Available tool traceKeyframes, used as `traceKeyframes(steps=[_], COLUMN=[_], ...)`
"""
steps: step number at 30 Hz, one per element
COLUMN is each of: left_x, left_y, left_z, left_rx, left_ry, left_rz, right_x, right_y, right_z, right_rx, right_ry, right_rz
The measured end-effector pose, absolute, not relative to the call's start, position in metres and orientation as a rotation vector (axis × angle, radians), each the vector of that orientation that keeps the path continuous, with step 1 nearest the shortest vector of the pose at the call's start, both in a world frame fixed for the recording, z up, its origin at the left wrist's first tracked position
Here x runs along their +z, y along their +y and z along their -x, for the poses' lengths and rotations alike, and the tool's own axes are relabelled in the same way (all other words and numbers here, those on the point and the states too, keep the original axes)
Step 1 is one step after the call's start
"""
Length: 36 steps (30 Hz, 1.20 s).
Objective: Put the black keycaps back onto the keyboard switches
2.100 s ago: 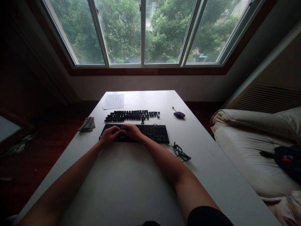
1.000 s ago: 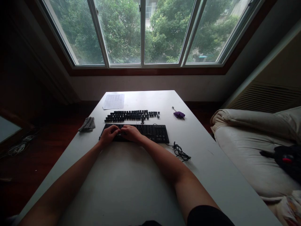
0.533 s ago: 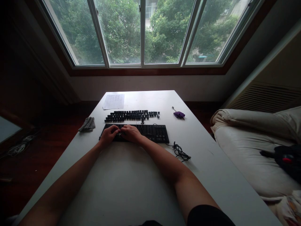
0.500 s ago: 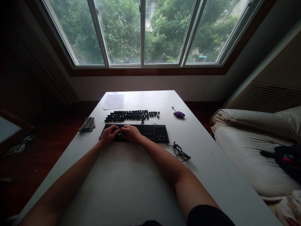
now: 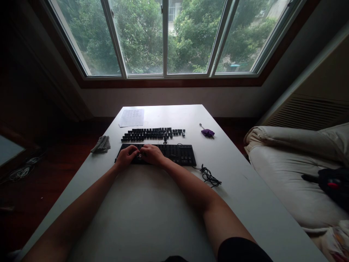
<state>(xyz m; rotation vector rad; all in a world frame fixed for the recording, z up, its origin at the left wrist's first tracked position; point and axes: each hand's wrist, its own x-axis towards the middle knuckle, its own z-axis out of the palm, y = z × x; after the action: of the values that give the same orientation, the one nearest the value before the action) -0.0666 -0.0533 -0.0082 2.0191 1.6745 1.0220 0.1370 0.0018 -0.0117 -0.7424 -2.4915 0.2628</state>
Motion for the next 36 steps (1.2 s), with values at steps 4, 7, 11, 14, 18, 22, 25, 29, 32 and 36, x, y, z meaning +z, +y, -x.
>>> traceKeyframes(steps=[4,7,11,14,18,22,25,29,32,36], left_x=[-0.0065,-0.0056,-0.0063,-0.0073,-0.0076,-0.0066,-0.0059,-0.0061,-0.0069,-0.0078], left_y=[-0.0539,-0.0541,-0.0536,-0.0531,-0.0529,-0.0533,-0.0534,-0.0529,-0.0524,-0.0525], left_z=[0.0659,0.0655,0.066,0.0663,0.0663,0.066,0.0654,0.0651,0.0659,0.0666], left_rx=[1.003,1.001,0.988,0.999,0.994,0.98,0.972,0.966,0.945,0.929], left_ry=[1.675,1.677,1.673,1.673,1.663,1.658,1.659,1.656,1.655,1.66], left_rz=[-2.038,-2.043,-2.038,-2.031,-2.035,-2.051,-2.062,-2.074,-2.089,-2.109], right_x=[-0.0109,-0.0106,-0.0108,-0.0108,-0.0101,-0.0087,-0.008,-0.0079,-0.0079,-0.0079], right_y=[0.0018,0.002,0.0017,0.0015,0.0019,0.003,0.0039,0.0047,0.0045,0.0036], right_z=[-0.1371,-0.1372,-0.1367,-0.1358,-0.1351,-0.1359,-0.1367,-0.1367,-0.1364,-0.1366], right_rx=[0.267,0.261,0.25,0.245,0.235,0.257,0.283,0.291,0.277,0.266], right_ry=[-2.509,-2.509,-2.5,-2.506,-2.526,-2.554,-2.566,-2.573,-2.568,-2.558], right_rz=[0.761,0.769,0.801,0.841,0.842,0.819,0.82,0.814,0.808,0.799])
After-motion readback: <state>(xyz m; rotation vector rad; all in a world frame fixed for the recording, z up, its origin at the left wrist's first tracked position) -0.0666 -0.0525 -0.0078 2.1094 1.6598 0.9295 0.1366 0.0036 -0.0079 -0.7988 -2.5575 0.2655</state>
